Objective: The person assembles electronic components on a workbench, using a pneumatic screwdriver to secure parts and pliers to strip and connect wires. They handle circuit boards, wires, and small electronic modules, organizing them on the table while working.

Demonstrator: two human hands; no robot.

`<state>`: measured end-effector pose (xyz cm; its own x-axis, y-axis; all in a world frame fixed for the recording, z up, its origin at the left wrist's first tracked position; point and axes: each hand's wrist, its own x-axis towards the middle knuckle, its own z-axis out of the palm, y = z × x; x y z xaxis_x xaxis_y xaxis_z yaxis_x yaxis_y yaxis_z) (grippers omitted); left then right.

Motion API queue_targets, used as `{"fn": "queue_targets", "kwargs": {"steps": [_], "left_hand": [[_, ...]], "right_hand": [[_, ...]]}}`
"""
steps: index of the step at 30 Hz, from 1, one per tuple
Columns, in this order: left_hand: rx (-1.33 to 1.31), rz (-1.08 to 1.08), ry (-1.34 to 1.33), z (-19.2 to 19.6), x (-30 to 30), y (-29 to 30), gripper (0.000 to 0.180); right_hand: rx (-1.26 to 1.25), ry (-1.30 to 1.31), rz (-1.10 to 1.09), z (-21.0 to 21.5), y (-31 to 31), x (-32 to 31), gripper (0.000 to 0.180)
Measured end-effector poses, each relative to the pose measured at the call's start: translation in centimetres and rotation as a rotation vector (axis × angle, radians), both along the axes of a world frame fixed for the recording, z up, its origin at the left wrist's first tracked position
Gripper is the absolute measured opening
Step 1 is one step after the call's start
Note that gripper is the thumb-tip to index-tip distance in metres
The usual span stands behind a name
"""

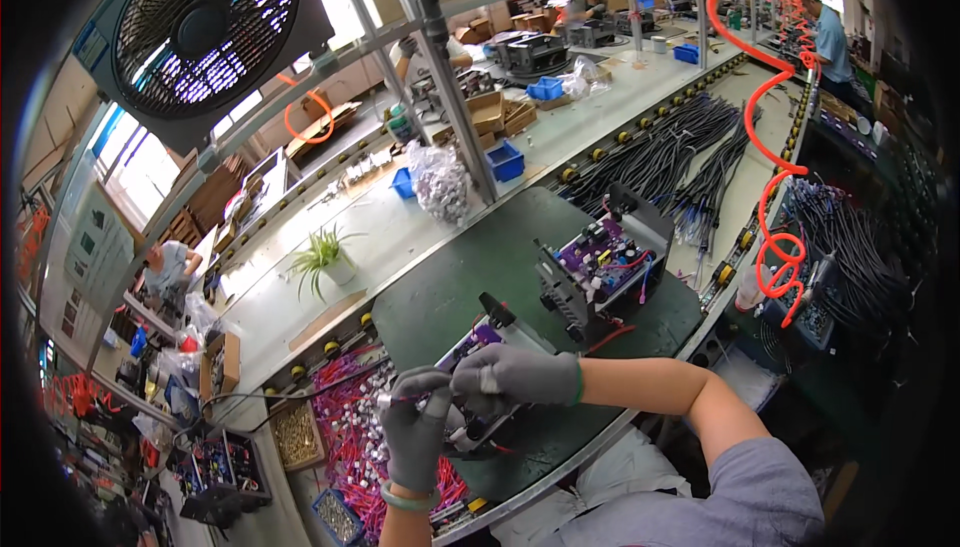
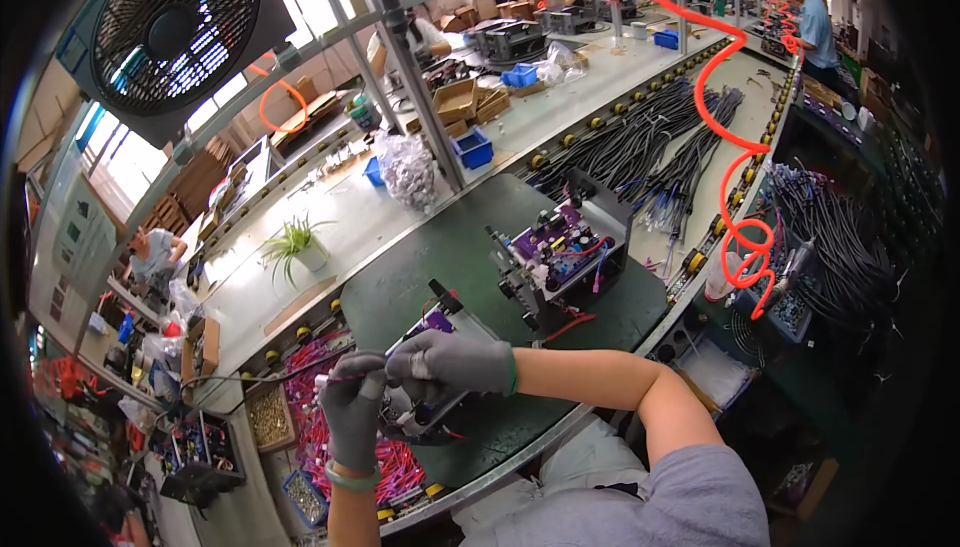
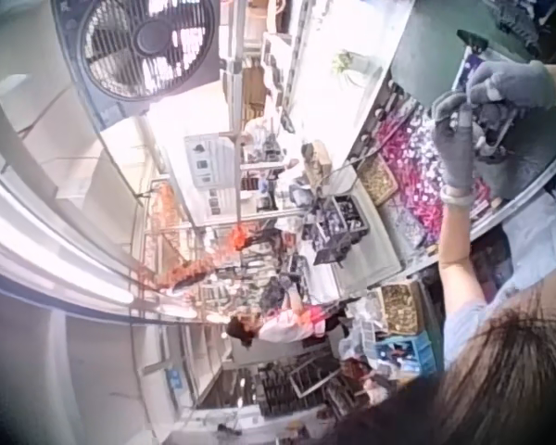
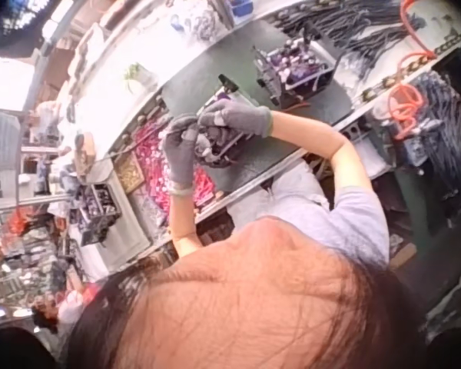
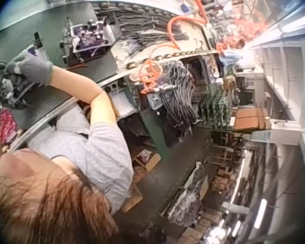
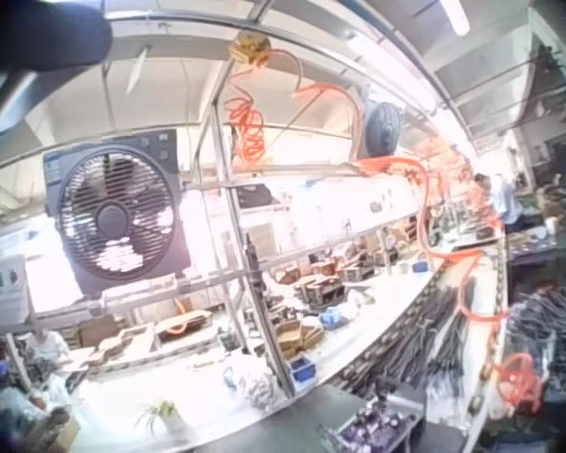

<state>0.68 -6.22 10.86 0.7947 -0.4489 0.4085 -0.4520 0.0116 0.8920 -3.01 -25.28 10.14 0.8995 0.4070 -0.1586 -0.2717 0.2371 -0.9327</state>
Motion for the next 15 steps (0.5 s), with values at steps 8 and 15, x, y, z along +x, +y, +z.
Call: {"fn": "queue_targets", "kwargs": {"steps": [8, 15], "left_hand": [[0.296, 0.131, -0.669, 1.8, 2.3, -0.5, 0.015], [1.102, 0.138, -0.266, -0.7, 6.1, -1.1, 0.02]], "right_hand": [[-0.067, -0.223, -0.049, 1.2, -3.0, -0.3, 0.03], [-1.218, -1.071, -0.444, -1.6, -4.7, 2.9, 0.019]]}}
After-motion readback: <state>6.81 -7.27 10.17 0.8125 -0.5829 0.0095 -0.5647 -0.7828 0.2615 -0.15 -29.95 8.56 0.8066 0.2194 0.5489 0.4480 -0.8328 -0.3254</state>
